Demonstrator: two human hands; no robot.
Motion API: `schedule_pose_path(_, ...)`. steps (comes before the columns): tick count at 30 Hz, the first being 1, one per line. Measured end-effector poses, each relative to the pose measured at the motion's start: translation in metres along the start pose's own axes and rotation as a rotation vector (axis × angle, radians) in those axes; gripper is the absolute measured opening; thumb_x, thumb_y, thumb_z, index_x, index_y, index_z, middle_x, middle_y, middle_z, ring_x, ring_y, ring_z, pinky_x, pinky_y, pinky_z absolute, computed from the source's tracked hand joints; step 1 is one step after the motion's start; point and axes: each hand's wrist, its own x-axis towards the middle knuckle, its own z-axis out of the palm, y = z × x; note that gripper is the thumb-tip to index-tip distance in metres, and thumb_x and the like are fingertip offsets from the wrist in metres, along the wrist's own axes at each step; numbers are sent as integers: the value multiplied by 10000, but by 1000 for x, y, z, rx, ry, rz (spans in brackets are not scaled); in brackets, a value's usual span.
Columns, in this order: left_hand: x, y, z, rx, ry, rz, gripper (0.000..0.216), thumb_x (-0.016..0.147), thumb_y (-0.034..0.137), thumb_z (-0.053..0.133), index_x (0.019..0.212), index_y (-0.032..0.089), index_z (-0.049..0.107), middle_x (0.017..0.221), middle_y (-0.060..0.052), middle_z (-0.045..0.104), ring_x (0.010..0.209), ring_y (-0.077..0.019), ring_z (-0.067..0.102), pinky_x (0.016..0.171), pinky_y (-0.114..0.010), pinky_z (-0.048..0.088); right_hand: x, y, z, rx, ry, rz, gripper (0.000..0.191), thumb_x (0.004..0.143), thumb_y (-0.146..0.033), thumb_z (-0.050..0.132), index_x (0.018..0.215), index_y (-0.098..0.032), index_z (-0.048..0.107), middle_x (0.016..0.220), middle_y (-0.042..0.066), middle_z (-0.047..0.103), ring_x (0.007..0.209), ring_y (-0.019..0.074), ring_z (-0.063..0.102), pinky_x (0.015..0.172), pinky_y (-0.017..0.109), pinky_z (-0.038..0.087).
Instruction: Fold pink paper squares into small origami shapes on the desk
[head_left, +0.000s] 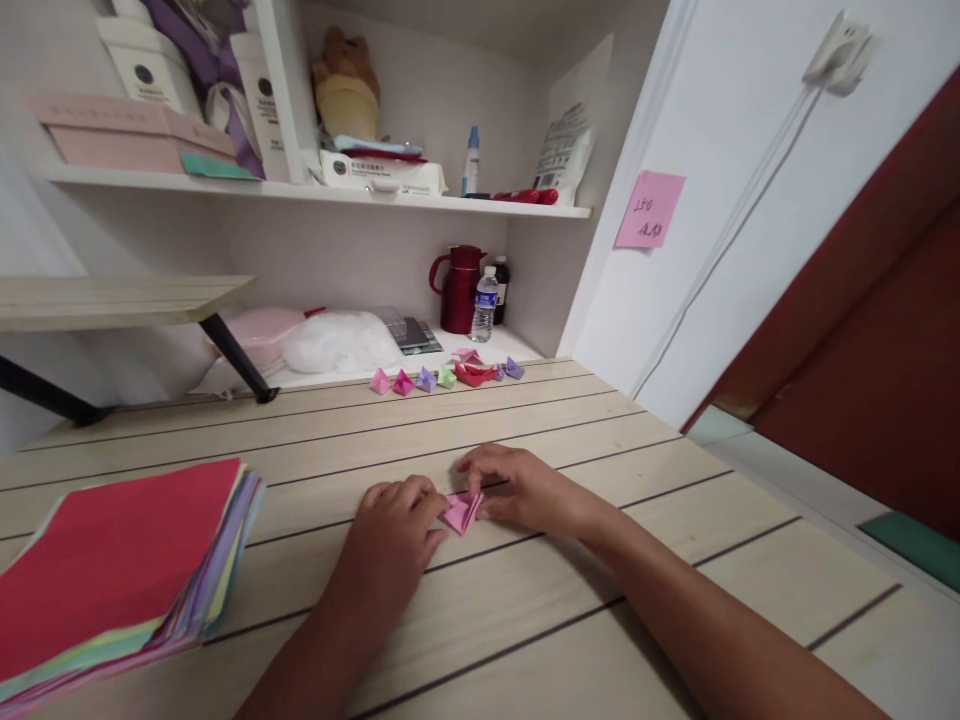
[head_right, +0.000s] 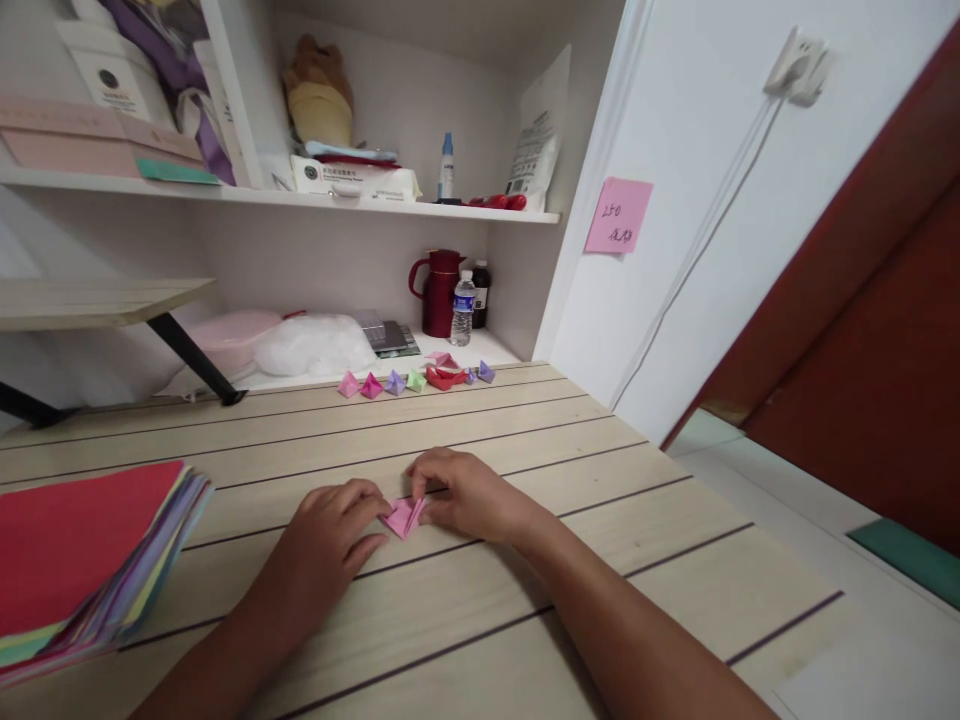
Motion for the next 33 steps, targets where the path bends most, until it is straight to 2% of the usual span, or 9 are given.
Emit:
schedule_pose_path(3,0,-2,3,-43,8,2,246,800,136,660,1006,271,664,1099,-25,672,1041,-232,610,914,-419,420,0,0,-1,-71,-41,-39,137,775,-112,752,798,-212,661,1030,31,692,1068,202,615,923,317,474)
schedule_pose_path(8,0,-5,6,-92,11,-12,178,820,155,647,961,264,642,1062,-15,675,1020,-231,599,874,-396,429,-2,-3,-3,-148,-74,-49,133,807,-116,729,864,-235,740,1106,31,689,1035,169,649,895,274,476)
schedule_pose_path(14,1,-4,2,-34,-25,-16,36,861,206,619,872,239,630,948,-8,685,932,-230,593,823,-392,421,-2,-6,-5,-259,-59,-92,178,794,-60,715,774,-233,751,954,-6,743,914,144,676,821,238,477)
schedule_pose_path(18,0,-4,0,-30,-28,-22,28,875,224,614,870,237,638,933,-6,687,919,-226,587,830,-392,421,-3,-5,-6,-269,-60,-81,179,808,-62,696,774,-231,745,940,-11,748,909,147,674,817,244,475)
schedule_pose_path(22,-2,-4,1,-39,-5,-63,41,878,225,618,840,223,633,900,-5,684,893,-220,585,820,-386,429,-3,-4,-5,-283,-65,-77,64,866,-189,692,853,-221,746,968,19,746,937,170,665,834,266,471)
schedule_pose_path(26,-1,-2,4,-30,12,-85,58,857,190,635,805,204,614,876,-16,677,871,-222,583,789,-375,439,0,-9,-1,-345,-48,-50,213,956,-353,588,903,-202,727,973,51,737,946,188,652,845,290,457)
schedule_pose_path(30,-1,0,5,-23,19,-86,50,860,201,638,814,205,619,879,-14,680,880,-222,589,794,-370,443,2,-15,5,-416,-37,-12,163,875,-356,684,860,-194,690,943,46,726,912,199,636,806,286,440)
schedule_pose_path(33,-2,2,5,-37,21,-115,22,857,201,645,870,217,636,928,-9,692,924,-223,598,829,-374,443,3,-16,8,-464,-24,15,103,855,-301,677,863,-199,670,910,37,714,879,198,623,783,285,422)
